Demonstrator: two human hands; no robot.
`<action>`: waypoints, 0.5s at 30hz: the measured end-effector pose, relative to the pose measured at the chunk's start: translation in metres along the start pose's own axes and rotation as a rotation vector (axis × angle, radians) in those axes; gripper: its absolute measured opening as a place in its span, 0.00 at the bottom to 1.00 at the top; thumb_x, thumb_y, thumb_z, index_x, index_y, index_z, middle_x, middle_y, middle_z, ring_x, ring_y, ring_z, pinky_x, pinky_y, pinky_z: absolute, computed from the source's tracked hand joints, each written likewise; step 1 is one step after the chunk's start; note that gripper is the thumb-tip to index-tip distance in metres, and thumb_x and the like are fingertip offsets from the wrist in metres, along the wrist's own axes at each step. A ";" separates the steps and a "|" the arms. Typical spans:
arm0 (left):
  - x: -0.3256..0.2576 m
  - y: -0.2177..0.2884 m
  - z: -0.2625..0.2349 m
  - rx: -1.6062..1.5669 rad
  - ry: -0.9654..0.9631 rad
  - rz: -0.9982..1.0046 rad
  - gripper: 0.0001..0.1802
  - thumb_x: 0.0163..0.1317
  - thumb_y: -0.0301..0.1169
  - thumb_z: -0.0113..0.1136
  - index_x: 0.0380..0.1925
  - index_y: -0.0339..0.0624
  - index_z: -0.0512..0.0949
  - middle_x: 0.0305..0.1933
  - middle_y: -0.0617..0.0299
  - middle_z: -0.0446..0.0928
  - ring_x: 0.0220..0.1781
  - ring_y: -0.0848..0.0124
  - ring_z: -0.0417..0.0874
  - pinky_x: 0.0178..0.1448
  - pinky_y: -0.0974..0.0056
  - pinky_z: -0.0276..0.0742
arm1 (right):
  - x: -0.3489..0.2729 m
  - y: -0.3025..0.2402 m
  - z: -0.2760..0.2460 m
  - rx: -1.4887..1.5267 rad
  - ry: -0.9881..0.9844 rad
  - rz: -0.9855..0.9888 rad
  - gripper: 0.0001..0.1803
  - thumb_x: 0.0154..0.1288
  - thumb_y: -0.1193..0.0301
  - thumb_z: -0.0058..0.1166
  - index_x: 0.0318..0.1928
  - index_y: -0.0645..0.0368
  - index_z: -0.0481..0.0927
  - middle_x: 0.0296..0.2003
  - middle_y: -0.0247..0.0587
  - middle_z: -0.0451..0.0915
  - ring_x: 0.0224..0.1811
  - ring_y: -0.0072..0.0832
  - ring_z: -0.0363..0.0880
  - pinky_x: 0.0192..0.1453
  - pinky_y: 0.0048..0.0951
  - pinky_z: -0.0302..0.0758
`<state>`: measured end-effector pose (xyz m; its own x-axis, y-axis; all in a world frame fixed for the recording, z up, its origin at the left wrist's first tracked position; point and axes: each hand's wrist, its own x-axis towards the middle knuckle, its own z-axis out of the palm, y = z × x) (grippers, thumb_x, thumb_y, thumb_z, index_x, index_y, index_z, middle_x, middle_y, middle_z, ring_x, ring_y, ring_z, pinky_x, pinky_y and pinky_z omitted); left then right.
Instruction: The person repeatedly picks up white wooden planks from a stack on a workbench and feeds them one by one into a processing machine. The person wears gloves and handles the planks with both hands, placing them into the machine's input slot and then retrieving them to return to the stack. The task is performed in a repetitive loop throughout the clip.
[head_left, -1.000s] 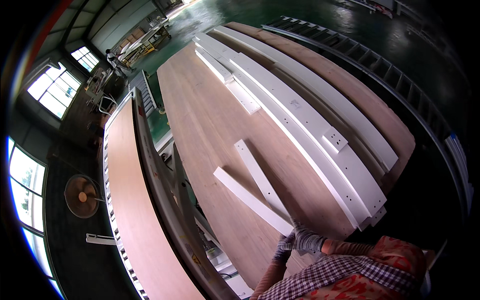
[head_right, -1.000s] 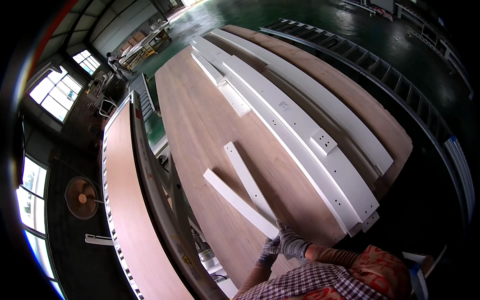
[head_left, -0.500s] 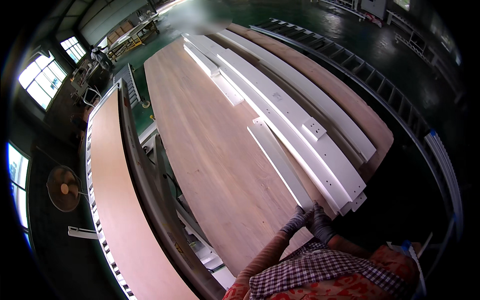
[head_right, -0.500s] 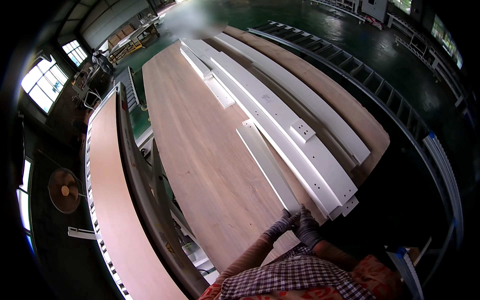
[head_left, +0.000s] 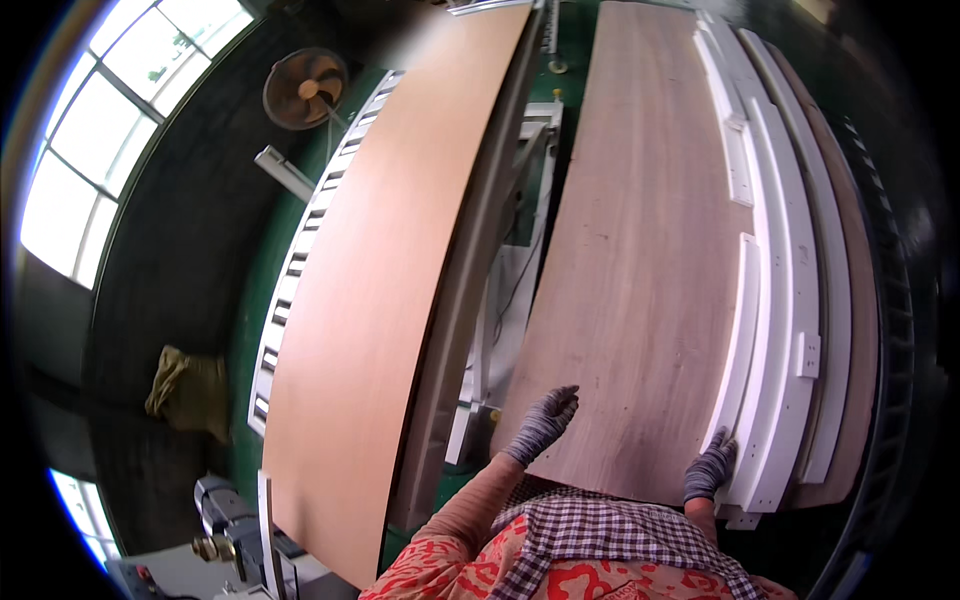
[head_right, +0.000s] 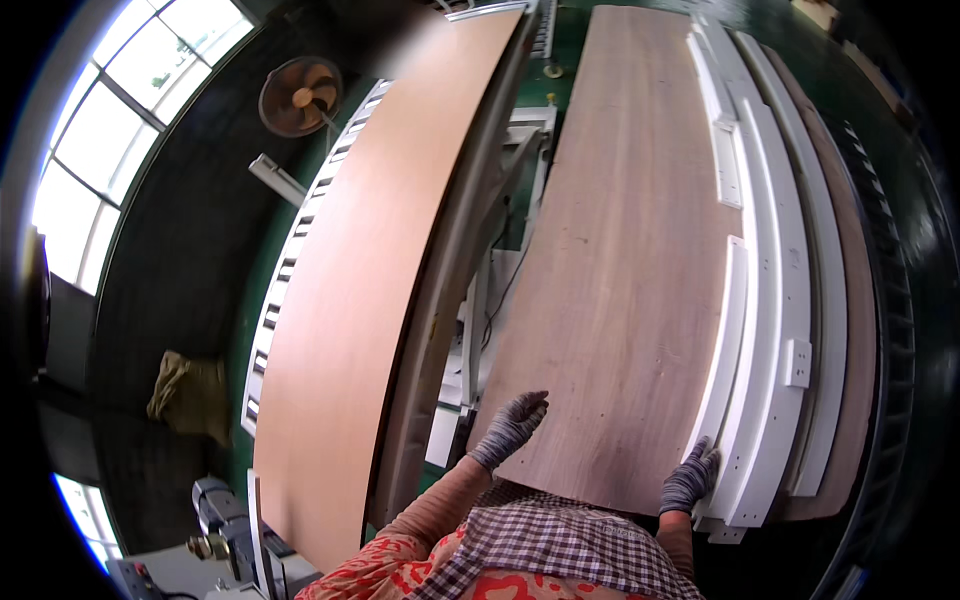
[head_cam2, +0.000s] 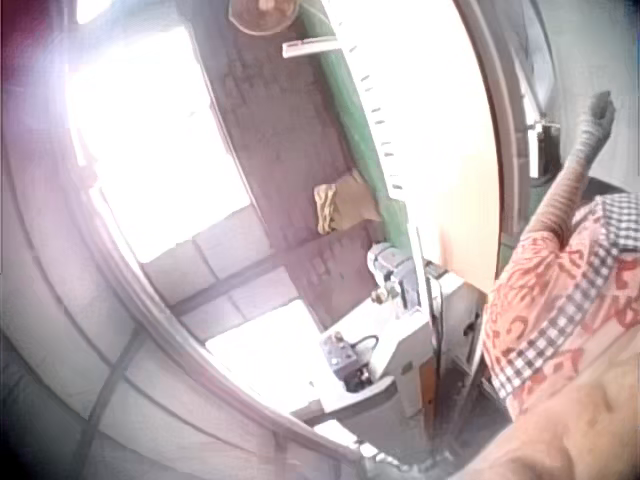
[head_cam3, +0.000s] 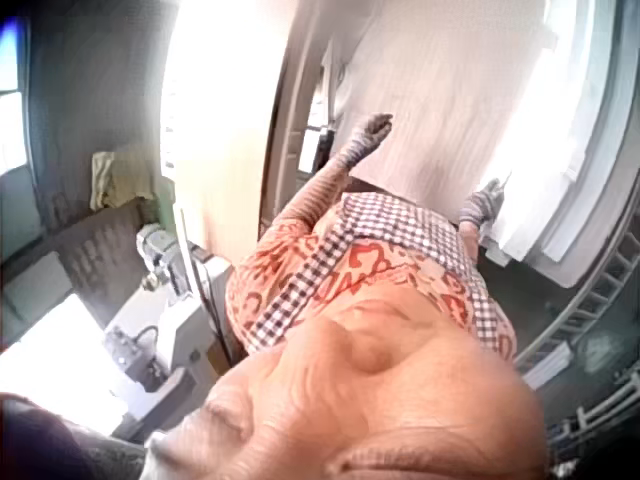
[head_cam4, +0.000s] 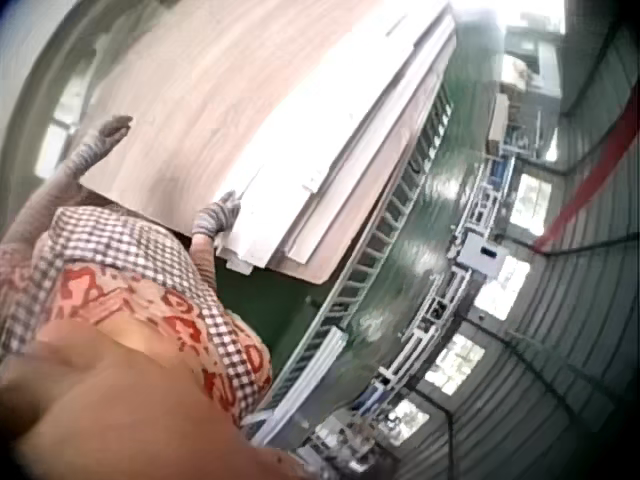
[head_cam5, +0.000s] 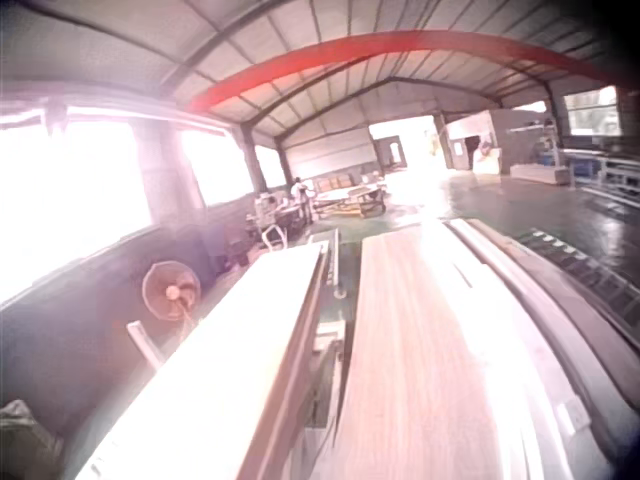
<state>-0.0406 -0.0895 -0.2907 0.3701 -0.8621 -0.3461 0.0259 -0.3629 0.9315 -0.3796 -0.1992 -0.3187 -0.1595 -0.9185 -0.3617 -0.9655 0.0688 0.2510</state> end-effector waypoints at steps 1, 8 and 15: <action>-0.021 0.016 -0.038 0.167 0.183 0.054 0.19 0.66 0.22 0.57 0.57 0.37 0.73 0.49 0.58 0.80 0.54 0.74 0.79 0.59 0.70 0.75 | -0.001 -0.003 -0.010 -0.032 0.018 -0.031 0.40 0.64 0.71 0.51 0.74 0.46 0.51 0.71 0.54 0.54 0.74 0.44 0.55 0.75 0.36 0.57; -0.243 -0.020 -0.261 0.787 1.399 0.078 0.31 0.56 0.31 0.63 0.62 0.38 0.69 0.57 0.43 0.73 0.61 0.47 0.72 0.66 0.48 0.67 | -0.055 -0.113 -0.075 0.186 0.222 -0.660 0.39 0.59 0.70 0.60 0.70 0.57 0.59 0.69 0.57 0.56 0.72 0.47 0.57 0.75 0.38 0.57; -0.489 -0.070 -0.443 1.076 1.349 -0.981 0.66 0.39 0.55 0.75 0.74 0.47 0.46 0.78 0.52 0.45 0.79 0.54 0.44 0.78 0.47 0.41 | -0.191 -0.264 -0.111 0.333 0.099 -1.166 0.36 0.59 0.72 0.60 0.68 0.59 0.63 0.66 0.58 0.62 0.70 0.48 0.60 0.74 0.40 0.57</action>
<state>0.1880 0.5146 -0.1374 0.9318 0.3213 0.1687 0.3418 -0.9333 -0.1099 -0.0711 -0.0852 -0.2159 0.8415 -0.5211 -0.1424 -0.5272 -0.7347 -0.4270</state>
